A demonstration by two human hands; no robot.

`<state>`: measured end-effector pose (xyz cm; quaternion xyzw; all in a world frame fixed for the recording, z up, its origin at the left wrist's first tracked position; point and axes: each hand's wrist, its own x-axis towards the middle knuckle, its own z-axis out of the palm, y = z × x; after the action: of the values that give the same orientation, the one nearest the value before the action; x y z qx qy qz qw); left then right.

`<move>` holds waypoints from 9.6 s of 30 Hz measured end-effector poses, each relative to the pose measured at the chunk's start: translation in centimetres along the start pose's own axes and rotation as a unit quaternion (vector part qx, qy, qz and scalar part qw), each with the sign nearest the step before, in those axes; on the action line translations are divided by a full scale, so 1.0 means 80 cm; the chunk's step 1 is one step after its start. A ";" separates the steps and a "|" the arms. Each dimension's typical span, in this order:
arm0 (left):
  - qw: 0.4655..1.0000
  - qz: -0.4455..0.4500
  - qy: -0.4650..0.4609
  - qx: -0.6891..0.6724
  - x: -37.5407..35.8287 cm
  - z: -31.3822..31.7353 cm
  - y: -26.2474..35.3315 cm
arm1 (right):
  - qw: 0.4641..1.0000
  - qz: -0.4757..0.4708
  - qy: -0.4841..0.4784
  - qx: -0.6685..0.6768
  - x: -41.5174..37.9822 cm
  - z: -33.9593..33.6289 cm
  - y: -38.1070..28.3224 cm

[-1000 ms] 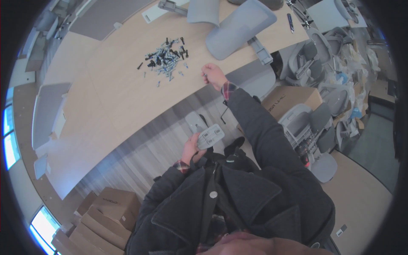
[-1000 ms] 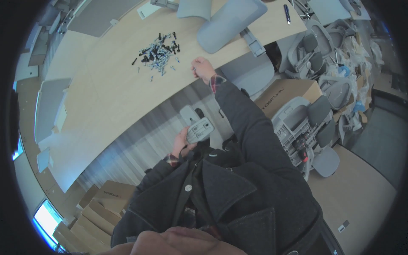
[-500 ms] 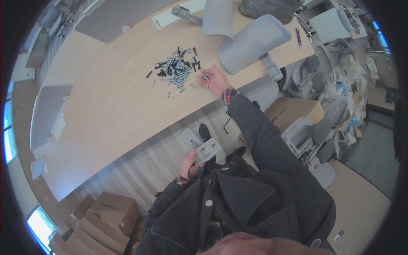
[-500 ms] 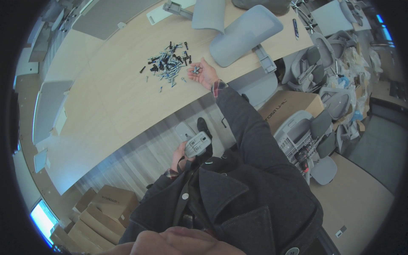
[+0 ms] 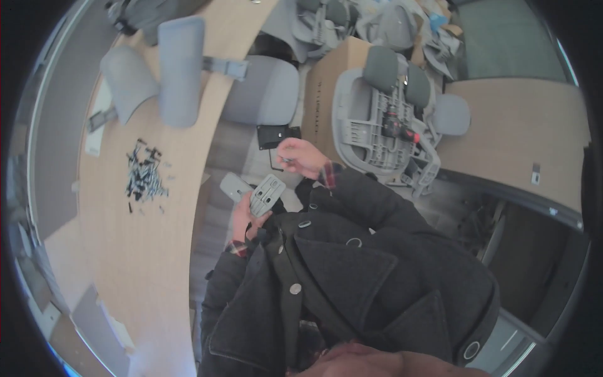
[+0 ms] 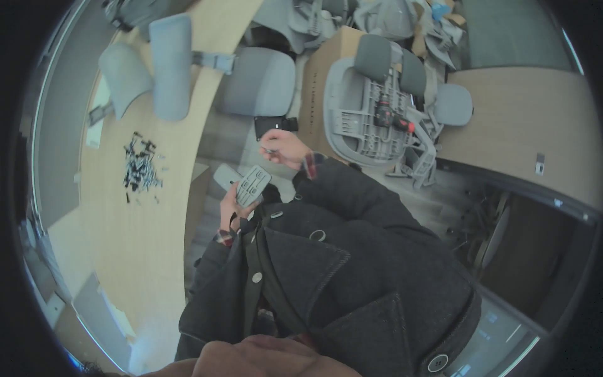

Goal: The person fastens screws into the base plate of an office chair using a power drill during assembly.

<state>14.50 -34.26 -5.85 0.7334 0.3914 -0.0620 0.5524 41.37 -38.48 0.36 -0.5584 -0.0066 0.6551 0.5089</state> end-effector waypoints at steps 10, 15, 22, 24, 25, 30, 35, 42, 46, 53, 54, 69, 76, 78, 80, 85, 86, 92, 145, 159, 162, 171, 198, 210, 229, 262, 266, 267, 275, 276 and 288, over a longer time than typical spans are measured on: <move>0.986 0.120 -0.100 0.050 0.140 0.080 0.152 | 0.978 -0.038 0.146 0.142 -0.161 -0.222 0.034; 0.969 0.167 -0.154 0.099 0.202 0.144 0.215 | 0.977 -0.045 0.124 0.166 -0.196 -0.281 0.036; 0.950 0.223 -0.169 0.137 0.289 0.219 0.239 | 0.977 -0.028 0.176 0.118 -0.204 -0.343 0.019; 0.942 0.234 -0.169 0.169 0.309 0.240 0.238 | 0.977 -0.026 0.193 0.092 -0.203 -0.361 0.021; 0.938 0.230 -0.180 0.187 0.313 0.241 0.240 | 0.974 -0.028 0.205 0.088 -0.201 -0.363 0.019; 0.916 0.226 -0.223 0.245 0.344 0.256 0.244 | 0.955 -0.043 0.289 0.049 -0.178 -0.372 0.007; 0.909 0.217 -0.262 0.242 0.361 0.255 0.243 | 0.914 -0.048 0.376 -0.143 -0.146 -0.371 0.006; 0.893 0.221 -0.275 0.277 0.365 0.250 0.251 | 0.822 -0.149 0.401 -0.376 -0.094 -0.376 0.019; 0.896 0.215 -0.273 0.277 0.360 0.248 0.256 | 0.791 -0.172 0.411 -0.419 -0.074 -0.378 0.034; 0.897 0.189 -0.288 0.278 0.355 0.243 0.270 | 0.787 -0.181 0.396 -0.438 -0.051 -0.386 0.044; 0.896 0.188 -0.290 0.278 0.353 0.244 0.270 | 0.787 -0.178 0.392 -0.441 -0.050 -0.386 0.045; 0.891 0.183 -0.296 0.290 0.355 0.243 0.276 | 0.756 -0.087 0.357 -0.542 -0.031 -0.388 0.032; 0.891 0.185 -0.295 0.292 0.354 0.243 0.278 | 0.813 -0.135 0.404 -0.398 -0.048 -0.390 0.028; 0.890 0.190 -0.294 0.293 0.355 0.244 0.275 | 0.848 -0.097 0.423 -0.305 -0.060 -0.381 0.015; 0.888 0.197 -0.292 0.295 0.357 0.248 0.269 | 0.898 -0.093 0.386 -0.188 -0.068 -0.378 0.010; 0.888 0.207 -0.286 0.295 0.358 0.247 0.268 | 0.940 -0.075 0.330 -0.028 -0.085 -0.356 -0.015; 0.888 0.206 -0.286 0.296 0.358 0.246 0.270 | 0.944 -0.065 0.323 -0.014 -0.086 -0.353 -0.021; 0.887 0.215 -0.283 0.296 0.355 0.247 0.268 | 0.950 -0.005 0.312 0.009 -0.089 -0.337 -0.030; 0.894 0.235 -0.283 0.254 0.360 0.250 0.259 | 0.739 -0.070 0.334 -0.581 0.008 -0.349 0.007; 0.884 0.240 -0.288 0.279 0.361 0.249 0.262 | 0.871 -0.070 0.338 -0.350 -0.038 -0.348 -0.018; 0.879 0.224 -0.303 0.293 0.360 0.246 0.269 | 0.852 -0.072 0.331 -0.399 -0.046 -0.347 -0.016; 0.877 0.225 -0.298 0.303 0.359 0.246 0.270 | 0.792 -0.198 0.315 -0.484 -0.039 -0.357 0.041; 0.870 0.240 -0.305 0.303 0.361 0.246 0.269 | 0.697 -0.186 0.299 -0.624 -0.002 -0.363 0.061; 0.860 0.200 -0.336 0.326 0.354 0.236 0.301 | 0.572 -0.115 0.425 -0.692 -0.141 -0.441 -0.056; 0.863 0.194 -0.339 0.320 0.356 0.237 0.298 | 0.828 -0.073 0.402 -0.384 -0.234 -0.347 -0.072; 0.863 0.215 -0.334 0.312 0.359 0.241 0.284 | 0.807 0.028 0.299 -0.507 -0.208 -0.331 -0.065; 0.865 0.210 -0.333 0.312 0.357 0.238 0.287 | 0.781 0.073 0.289 -0.549 -0.200 -0.328 -0.074; 0.866 0.207 -0.333 0.311 0.357 0.238 0.287 | 0.776 0.081 0.289 -0.555 -0.199 -0.328 -0.074; 0.867 0.209 -0.331 0.309 0.356 0.238 0.289 | 0.767 0.099 0.300 -0.559 -0.190 -0.325 -0.074; 0.867 0.211 -0.331 0.309 0.356 0.237 0.290 | 0.767 0.101 0.301 -0.558 -0.189 -0.324 -0.076; 0.861 0.229 -0.323 0.319 0.357 0.243 0.281 | 0.751 0.147 0.265 -0.587 -0.188 -0.317 -0.098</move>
<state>55.17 -38.35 -11.13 0.8774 -0.0289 -0.2883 0.3824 63.15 -58.99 6.25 -0.8923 -0.1727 0.4152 -0.0397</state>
